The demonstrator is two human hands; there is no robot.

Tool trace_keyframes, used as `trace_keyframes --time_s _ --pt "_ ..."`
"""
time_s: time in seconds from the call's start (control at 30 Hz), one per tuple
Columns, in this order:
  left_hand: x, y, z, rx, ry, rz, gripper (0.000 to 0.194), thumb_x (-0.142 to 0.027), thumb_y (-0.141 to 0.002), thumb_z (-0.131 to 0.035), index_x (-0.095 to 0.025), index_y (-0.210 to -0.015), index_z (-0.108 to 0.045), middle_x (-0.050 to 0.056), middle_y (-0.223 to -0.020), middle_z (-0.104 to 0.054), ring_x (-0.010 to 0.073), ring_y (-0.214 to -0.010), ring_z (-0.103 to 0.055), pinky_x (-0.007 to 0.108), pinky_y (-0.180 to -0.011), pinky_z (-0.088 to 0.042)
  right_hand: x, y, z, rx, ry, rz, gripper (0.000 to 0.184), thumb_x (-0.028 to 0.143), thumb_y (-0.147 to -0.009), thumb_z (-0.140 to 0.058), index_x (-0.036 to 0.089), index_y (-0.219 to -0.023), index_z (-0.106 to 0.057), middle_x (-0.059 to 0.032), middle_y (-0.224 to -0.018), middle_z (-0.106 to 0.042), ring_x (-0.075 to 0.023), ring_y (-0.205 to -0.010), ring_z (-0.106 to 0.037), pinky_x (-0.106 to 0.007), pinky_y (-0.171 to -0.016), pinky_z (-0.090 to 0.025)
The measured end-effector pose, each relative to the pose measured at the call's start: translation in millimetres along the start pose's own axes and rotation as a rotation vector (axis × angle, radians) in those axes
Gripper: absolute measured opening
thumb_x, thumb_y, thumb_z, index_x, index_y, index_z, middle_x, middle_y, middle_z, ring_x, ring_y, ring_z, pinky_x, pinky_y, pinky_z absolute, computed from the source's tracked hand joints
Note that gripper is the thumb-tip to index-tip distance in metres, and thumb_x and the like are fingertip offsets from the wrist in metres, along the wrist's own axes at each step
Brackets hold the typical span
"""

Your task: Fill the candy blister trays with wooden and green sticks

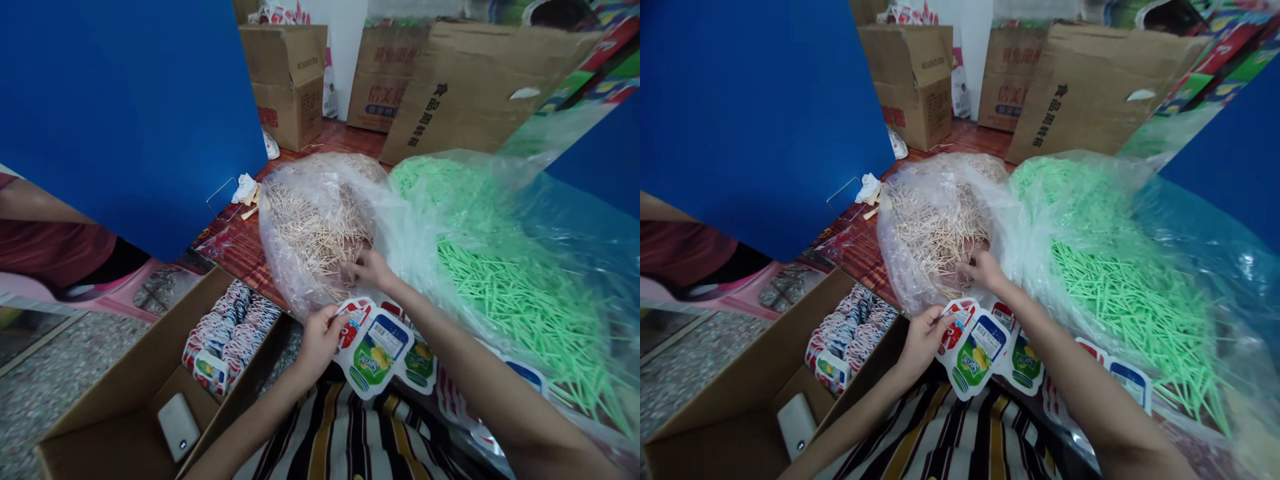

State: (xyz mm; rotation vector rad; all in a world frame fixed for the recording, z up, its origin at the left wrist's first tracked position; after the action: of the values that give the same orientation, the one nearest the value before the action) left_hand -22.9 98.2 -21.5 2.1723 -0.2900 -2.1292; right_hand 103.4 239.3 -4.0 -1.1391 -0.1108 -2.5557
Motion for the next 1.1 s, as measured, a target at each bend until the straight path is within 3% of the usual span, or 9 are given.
trace_keyframes --time_s 0.3,0.5,0.8,0.97,1.1 --pt "-5.2 1.1 4.3 -0.030 -0.033 -0.043 0.023 -0.035 -0.081 -0.058 -0.014 -0.074 -0.064 -0.001 -0.060 -0.059 0.0118 -0.055 -0.051 0.021 -0.052 -0.042 6.5 5.0 -5.4 -0.037 0.023 0.015 0.041 0.054 -0.081 -0.052 0.016 -0.068 -0.059 -0.0010 -0.061 -0.059 -0.0139 -0.058 -0.052 -0.025 -0.060 -0.040" --pt "-3.9 -2.0 8.9 -0.065 0.006 -0.042 0.022 -0.034 -0.080 -0.060 -0.014 -0.073 -0.064 -0.002 -0.061 -0.060 0.0109 -0.054 -0.051 0.020 -0.051 -0.041 -5.3 6.9 5.9 -0.135 -0.074 -0.087 0.043 0.056 -0.076 -0.057 0.019 -0.057 -0.049 0.0003 -0.054 -0.054 -0.0144 -0.058 -0.050 -0.026 -0.060 -0.041" --pt "-7.3 -10.2 6.9 -0.061 0.072 -0.036 0.021 -0.034 -0.077 -0.064 -0.013 -0.074 -0.066 -0.002 -0.060 -0.062 0.0101 -0.052 -0.053 0.019 -0.050 -0.042 -24.6 11.6 2.0 -0.140 -0.515 -0.274 0.033 0.039 -0.093 -0.035 0.016 -0.093 -0.058 -0.0095 -0.071 -0.070 -0.0217 -0.071 -0.068 -0.036 -0.063 -0.055" --pt "-6.2 -14.1 5.2 -0.055 0.128 -0.014 0.019 -0.031 -0.074 -0.066 -0.013 -0.074 -0.066 -0.001 -0.061 -0.064 0.0102 -0.052 -0.054 0.020 -0.051 -0.043 -25.7 17.7 -0.4 -0.124 -0.617 -0.295 0.028 0.037 -0.091 -0.041 0.016 -0.094 -0.059 -0.0106 -0.077 -0.072 -0.0223 -0.073 -0.069 -0.038 -0.067 -0.056" --pt "-5.3 -15.2 4.1 -0.041 0.127 -0.025 0.020 -0.032 -0.075 -0.066 -0.013 -0.073 -0.065 -0.002 -0.061 -0.064 0.0100 -0.053 -0.054 0.020 -0.052 -0.043 -24.2 19.9 1.0 -0.160 -0.615 -0.276 0.026 0.042 -0.081 -0.058 0.016 -0.083 -0.061 -0.0082 -0.081 -0.071 -0.0226 -0.084 -0.066 -0.038 -0.080 -0.052"
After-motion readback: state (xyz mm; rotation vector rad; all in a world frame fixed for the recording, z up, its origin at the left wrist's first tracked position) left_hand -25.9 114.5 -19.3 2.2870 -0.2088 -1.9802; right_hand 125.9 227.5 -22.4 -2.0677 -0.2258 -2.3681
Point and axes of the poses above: each hand's wrist, its own y-axis away from the middle knuckle, its own z-axis out of the back of the hand, x = y × z, the point moved 9 cm from there along -y, towards the middle knuckle
